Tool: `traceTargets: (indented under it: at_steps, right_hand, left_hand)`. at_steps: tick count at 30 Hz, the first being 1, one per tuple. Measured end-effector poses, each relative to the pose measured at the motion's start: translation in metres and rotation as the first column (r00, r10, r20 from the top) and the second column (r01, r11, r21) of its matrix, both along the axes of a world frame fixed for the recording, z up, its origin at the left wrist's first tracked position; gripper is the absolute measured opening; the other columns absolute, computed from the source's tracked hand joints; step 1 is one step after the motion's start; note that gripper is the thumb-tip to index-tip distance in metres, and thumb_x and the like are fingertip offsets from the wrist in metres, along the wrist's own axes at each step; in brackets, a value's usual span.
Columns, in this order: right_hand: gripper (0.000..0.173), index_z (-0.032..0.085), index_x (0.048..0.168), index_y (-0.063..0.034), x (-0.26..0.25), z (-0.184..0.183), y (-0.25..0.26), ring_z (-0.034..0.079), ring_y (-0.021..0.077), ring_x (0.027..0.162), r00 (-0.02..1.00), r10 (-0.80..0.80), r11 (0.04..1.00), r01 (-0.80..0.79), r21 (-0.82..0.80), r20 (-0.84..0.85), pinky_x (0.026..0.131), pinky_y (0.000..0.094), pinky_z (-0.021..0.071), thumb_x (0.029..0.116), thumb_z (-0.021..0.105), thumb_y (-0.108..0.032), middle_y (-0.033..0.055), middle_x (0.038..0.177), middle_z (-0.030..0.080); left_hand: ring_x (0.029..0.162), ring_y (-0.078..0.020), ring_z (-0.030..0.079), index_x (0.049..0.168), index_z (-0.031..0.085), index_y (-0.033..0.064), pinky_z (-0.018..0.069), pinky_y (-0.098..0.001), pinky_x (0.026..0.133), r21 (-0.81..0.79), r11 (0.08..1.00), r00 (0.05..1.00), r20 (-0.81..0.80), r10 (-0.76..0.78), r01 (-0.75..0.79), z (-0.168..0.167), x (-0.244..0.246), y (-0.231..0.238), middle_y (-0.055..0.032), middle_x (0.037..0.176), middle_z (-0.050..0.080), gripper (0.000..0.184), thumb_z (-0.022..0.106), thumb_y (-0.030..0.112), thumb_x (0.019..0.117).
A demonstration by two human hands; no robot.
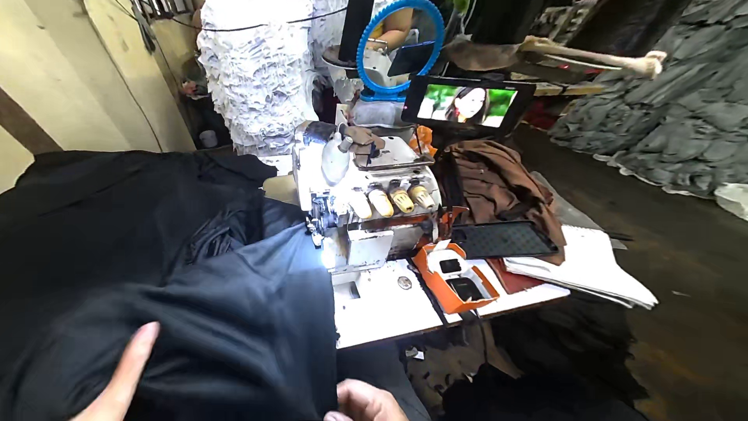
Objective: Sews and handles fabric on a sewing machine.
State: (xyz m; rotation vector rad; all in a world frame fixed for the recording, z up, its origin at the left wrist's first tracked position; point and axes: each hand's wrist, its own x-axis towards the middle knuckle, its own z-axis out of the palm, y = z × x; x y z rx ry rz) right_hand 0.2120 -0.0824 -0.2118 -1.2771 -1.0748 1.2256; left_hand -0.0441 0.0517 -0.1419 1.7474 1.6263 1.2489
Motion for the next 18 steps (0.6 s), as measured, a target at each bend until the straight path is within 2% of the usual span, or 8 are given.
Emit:
traceTargets:
  at_steps: [2,3,4,6,9,14,16,18]
  right_hand:
    - [0.011,0.068,0.101,0.003,0.002,0.004,0.016,0.066,0.0062,0.073,0.999,-0.05,0.999,0.05,0.004,-0.009,0.07,0.0276,0.0573,0.096,0.063,-0.005,0.0026,0.086,0.07]
    - [0.012,0.068,0.104,0.003,0.003,0.007,0.023,0.066,0.0055,0.074,0.997,-0.075,0.997,0.075,-0.001,-0.017,0.07,0.0266,0.0572,0.0956,0.063,-0.003,0.0017,0.086,0.07]
    - [0.015,0.066,0.108,0.0036,0.005,0.01,0.03,0.066,0.0051,0.073,0.994,-0.101,0.995,0.101,-0.006,-0.029,0.07,0.026,0.0566,0.0952,0.063,-0.002,0.0007,0.085,0.07]
    - [0.03,0.058,0.122,0.0048,0.009,0.015,0.044,0.067,0.0051,0.072,0.987,-0.151,0.988,0.15,-0.021,-0.053,0.069,0.0262,0.0575,0.094,0.064,0.0,-0.0002,0.085,0.071]
    - [0.04,0.047,0.127,-0.0011,0.015,0.02,0.065,0.067,0.0069,0.069,0.976,-0.217,0.976,0.217,0.005,-0.036,0.065,0.0271,0.0569,0.0915,0.066,0.002,-0.0001,0.083,0.071]
    - [0.021,0.071,0.113,-0.0011,0.034,0.016,0.107,0.068,0.0011,0.077,0.898,-0.35,0.89,0.23,0.394,0.266,0.07,0.0174,0.0578,0.093,0.065,-0.004,0.0022,0.097,0.074]
    - [0.021,0.078,0.109,-0.008,0.039,0.019,0.118,0.071,0.0005,0.089,0.826,-0.391,0.867,0.182,0.464,0.406,0.079,0.0177,0.0593,0.0959,0.06,-0.009,0.0001,0.105,0.076]
    - [0.024,0.08,0.105,-0.0116,0.04,0.022,0.124,0.07,-0.0001,0.086,0.779,-0.426,0.856,0.181,0.484,0.46,0.077,0.0178,0.0589,0.0957,0.058,-0.011,-0.0017,0.102,0.076]
  left_hand:
    - [0.112,-0.0391,0.066,0.115,0.065,-0.0139,0.0494,-0.0593,0.099,-0.202,0.968,0.897,-0.385,-0.217,0.147,0.031,0.005,0.021,-0.0311,0.112,0.068,0.059,0.068,0.041,0.096]
    - [0.104,-0.0436,0.068,0.114,0.068,-0.0104,0.0512,-0.0641,0.091,-0.206,0.94,0.828,-0.448,-0.338,0.272,0.04,0.02,0.026,-0.0303,0.108,0.069,0.05,0.065,0.037,0.0987]
    - [0.1,-0.0371,0.07,0.115,0.071,-0.0028,0.0551,-0.058,0.088,-0.128,0.918,0.789,-0.476,-0.388,0.375,0.042,0.042,0.026,-0.0224,0.108,0.072,0.039,0.062,0.032,0.1005]
    - [0.113,-0.0239,0.069,0.12,0.074,0.0054,0.0545,-0.0438,0.099,0.064,0.841,0.774,-0.433,-0.462,0.538,0.03,0.092,0.021,-0.0111,0.118,0.074,0.031,0.058,0.025,0.1027]
    - [0.121,-0.0209,0.067,0.121,0.075,0.0117,0.0531,-0.043,0.103,0.231,0.837,0.821,-0.438,-0.365,0.495,-0.016,0.144,0.036,-0.0048,0.123,0.074,0.039,0.052,0.037,0.1021]
    - [0.122,-0.023,0.067,0.117,0.077,0.0118,0.0521,-0.0487,0.103,0.224,0.873,0.822,-0.495,-0.28,0.432,-0.031,0.161,0.086,-0.0049,0.123,0.074,0.036,0.054,0.033,0.0986]
    - [0.121,-0.0234,0.066,0.114,0.076,0.0101,0.0519,-0.0481,0.103,0.176,0.871,0.792,-0.525,-0.311,0.458,-0.024,0.165,0.101,-0.0066,0.121,0.073,0.031,0.057,0.029,0.0985]
    - [0.113,-0.0269,0.068,0.109,0.075,0.0059,0.0533,-0.0499,0.099,0.137,0.867,0.764,-0.551,-0.335,0.479,-0.016,0.169,0.117,-0.0106,0.115,0.072,0.025,0.063,0.024,0.0972]
